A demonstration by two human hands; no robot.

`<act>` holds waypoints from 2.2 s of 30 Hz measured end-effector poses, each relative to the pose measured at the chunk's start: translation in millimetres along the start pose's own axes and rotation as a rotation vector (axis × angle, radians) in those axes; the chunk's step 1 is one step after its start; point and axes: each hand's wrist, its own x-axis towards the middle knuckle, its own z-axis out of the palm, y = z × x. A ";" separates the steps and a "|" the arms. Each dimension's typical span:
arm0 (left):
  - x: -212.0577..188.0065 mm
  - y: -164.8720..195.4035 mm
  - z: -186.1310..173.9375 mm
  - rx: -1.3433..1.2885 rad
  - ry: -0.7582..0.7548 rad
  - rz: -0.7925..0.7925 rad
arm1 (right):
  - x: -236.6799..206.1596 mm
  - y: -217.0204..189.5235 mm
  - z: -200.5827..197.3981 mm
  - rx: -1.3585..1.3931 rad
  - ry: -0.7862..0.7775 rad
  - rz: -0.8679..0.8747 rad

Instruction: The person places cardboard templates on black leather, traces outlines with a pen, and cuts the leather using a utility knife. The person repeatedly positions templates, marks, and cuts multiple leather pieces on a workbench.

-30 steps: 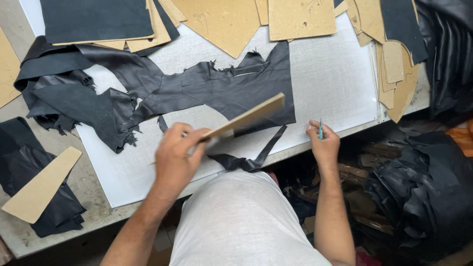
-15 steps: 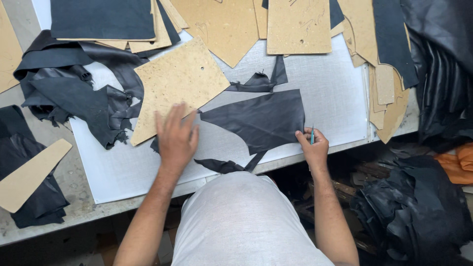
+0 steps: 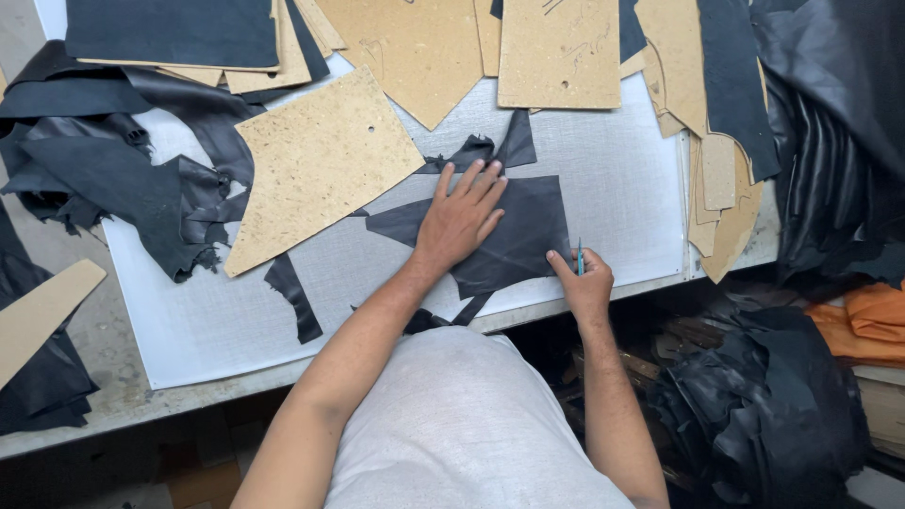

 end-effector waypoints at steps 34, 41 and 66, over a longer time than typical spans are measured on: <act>-44.4 163.0 -9.1 0.224 -0.312 -0.055 | 86.8 32.9 -107.5 -0.094 -0.183 -0.600; -28.5 154.7 72.8 0.217 -0.065 -0.121 | 121.1 -47.7 -51.9 -0.229 -0.413 -1.036; 40.3 84.9 69.1 0.000 0.207 -0.434 | 90.4 4.8 -55.2 -0.388 -0.473 -0.890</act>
